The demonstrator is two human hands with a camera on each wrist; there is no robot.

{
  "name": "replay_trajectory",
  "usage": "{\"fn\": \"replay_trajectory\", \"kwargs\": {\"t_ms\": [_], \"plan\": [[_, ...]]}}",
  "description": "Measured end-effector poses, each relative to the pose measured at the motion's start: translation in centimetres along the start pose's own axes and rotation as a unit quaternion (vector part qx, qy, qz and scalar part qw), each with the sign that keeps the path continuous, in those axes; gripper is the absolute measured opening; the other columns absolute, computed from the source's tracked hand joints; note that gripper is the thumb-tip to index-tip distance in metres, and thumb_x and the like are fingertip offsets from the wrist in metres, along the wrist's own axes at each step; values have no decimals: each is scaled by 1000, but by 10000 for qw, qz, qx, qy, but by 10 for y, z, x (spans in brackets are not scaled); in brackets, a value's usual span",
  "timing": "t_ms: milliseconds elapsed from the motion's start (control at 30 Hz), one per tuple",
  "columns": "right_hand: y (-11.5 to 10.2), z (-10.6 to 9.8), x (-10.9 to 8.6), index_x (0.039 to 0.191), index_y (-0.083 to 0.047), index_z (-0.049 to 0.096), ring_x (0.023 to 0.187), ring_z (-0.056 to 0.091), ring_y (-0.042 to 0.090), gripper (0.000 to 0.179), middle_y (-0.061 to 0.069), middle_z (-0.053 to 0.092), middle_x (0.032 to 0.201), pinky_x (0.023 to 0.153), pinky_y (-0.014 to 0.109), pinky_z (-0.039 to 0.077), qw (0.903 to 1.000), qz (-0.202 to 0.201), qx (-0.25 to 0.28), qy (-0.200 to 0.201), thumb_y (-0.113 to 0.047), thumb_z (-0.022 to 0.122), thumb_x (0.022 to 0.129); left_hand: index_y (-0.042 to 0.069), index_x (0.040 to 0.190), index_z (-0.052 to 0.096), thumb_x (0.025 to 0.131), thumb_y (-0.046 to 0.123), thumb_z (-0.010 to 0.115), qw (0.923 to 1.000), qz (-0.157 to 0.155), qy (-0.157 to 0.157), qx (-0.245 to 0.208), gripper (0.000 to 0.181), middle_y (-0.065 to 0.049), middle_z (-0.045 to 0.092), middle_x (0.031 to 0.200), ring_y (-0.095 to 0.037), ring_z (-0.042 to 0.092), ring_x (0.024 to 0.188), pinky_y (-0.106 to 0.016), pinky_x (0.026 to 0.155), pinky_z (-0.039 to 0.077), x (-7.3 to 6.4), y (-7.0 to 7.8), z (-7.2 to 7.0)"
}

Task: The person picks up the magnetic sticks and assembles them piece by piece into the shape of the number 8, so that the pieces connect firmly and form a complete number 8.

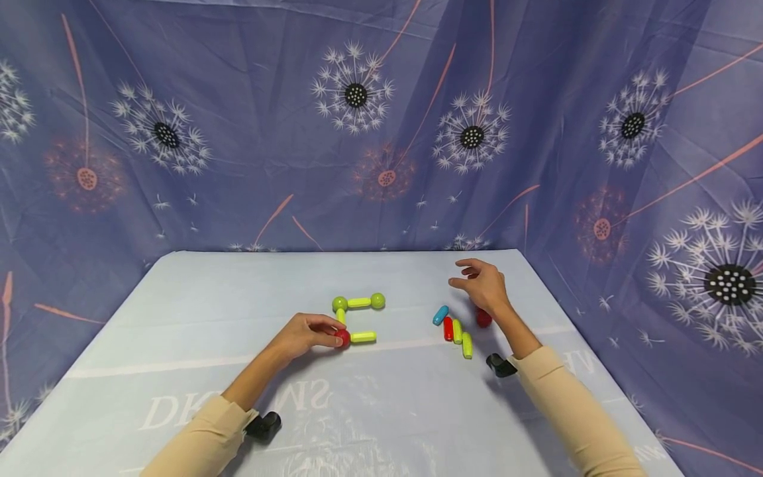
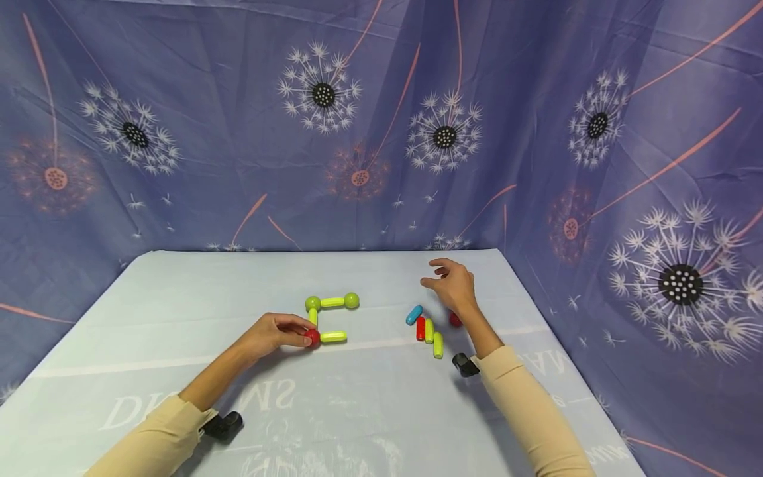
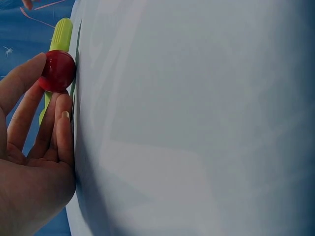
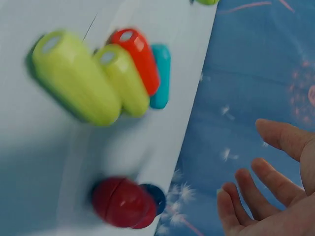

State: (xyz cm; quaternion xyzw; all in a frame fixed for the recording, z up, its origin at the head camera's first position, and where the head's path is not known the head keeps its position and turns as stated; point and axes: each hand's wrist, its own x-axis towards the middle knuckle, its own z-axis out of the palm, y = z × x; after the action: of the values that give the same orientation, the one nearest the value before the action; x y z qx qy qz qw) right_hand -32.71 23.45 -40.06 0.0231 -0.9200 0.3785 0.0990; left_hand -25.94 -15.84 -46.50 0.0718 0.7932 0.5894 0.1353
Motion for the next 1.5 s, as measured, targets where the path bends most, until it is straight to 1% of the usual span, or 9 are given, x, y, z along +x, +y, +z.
{"fn": "replay_trajectory", "kwargs": {"t_ms": [167, 367, 500, 667, 800, 1000, 1133, 1333, 1500], "plan": [[15, -5, 3, 137, -9, 63, 123, 55, 40, 52, 23, 65, 130, 102, 55, 43, 9995, 306, -69, 57, -28, 76, 90, 5, 112, 77, 79, 15, 87, 10000, 38, 11, -20, 35, -7, 75, 97, -15, 66, 94, -28, 84, 50, 1, 0, -1], [32, -5, 5, 140, -8, 60, 126, 49, 42, 56, 27, 60, 136, 105, 57, 37, 9976, 671, -62, 133, -30, 75, 90, 6, 112, 77, 79, 14, 86, 10000, 21, 4, -45, 35, -8, 75, 98, -16, 67, 94, -30, 86, 50, 1, 0, -1], [41, -5, 7, 140, -7, 59, 128, 45, 45, 58, 28, 59, 137, 104, 57, 37, 9961, 862, -135, 99, -31, 75, 90, 6, 111, 77, 79, 14, 86, 10000, -7, 8, -42, 34, -7, 75, 98, -16, 67, 95, -30, 87, 49, 1, 0, -1], [49, -3, 10, 138, -6, 60, 130, 41, 48, 55, 29, 59, 136, 104, 57, 38, 9935, 1092, -306, -32, -31, 74, 91, 7, 112, 77, 79, 14, 86, 10000, -10, 14, -26, 34, -6, 75, 97, -15, 67, 94, -30, 87, 49, 2, -1, -2], [53, -3, 10, 137, -5, 61, 130, 41, 49, 53, 29, 60, 135, 104, 57, 39, 9919, 1197, -394, -129, -30, 72, 91, 7, 111, 77, 79, 15, 87, 10000, -8, 15, -27, 34, -6, 75, 97, -16, 67, 94, -30, 86, 49, 2, -1, -2], [57, -3, 9, 136, -6, 62, 125, 46, 48, 51, 29, 62, 129, 97, 54, 44, 9899, 1346, -408, -190, -31, 72, 91, 6, 112, 77, 80, 15, 86, 10000, 2, 10, -10, 34, -7, 74, 97, -16, 66, 94, -30, 85, 49, 1, 1, -2], [60, -1, 8, 136, -6, 61, 128, 42, 49, 51, 30, 62, 129, 96, 53, 44, 9888, 1406, -414, -274, -31, 71, 92, 5, 112, 77, 80, 15, 86, 10000, 42, -7, -7, 35, -8, 75, 97, -15, 66, 94, -28, 85, 49, 1, 1, -1], [64, 2, 6, 134, -5, 62, 128, 41, 49, 50, 31, 60, 130, 95, 53, 45, 9883, 1427, -475, -251, -30, 71, 92, 6, 113, 77, 80, 16, 86, 10000, 45, -10, 25, 35, -6, 75, 97, -16, 66, 95, -30, 86, 49, 0, -2, -1], [65, 3, 5, 132, -4, 63, 128, 40, 49, 48, 31, 61, 129, 93, 51, 47, 9884, 1437, -441, -218, -29, 71, 92, 7, 113, 77, 81, 16, 85, 10000, 16, -26, 32, 35, -7, 75, 99, -17, 66, 96, -30, 87, 50, -1, -1, 0]]}}
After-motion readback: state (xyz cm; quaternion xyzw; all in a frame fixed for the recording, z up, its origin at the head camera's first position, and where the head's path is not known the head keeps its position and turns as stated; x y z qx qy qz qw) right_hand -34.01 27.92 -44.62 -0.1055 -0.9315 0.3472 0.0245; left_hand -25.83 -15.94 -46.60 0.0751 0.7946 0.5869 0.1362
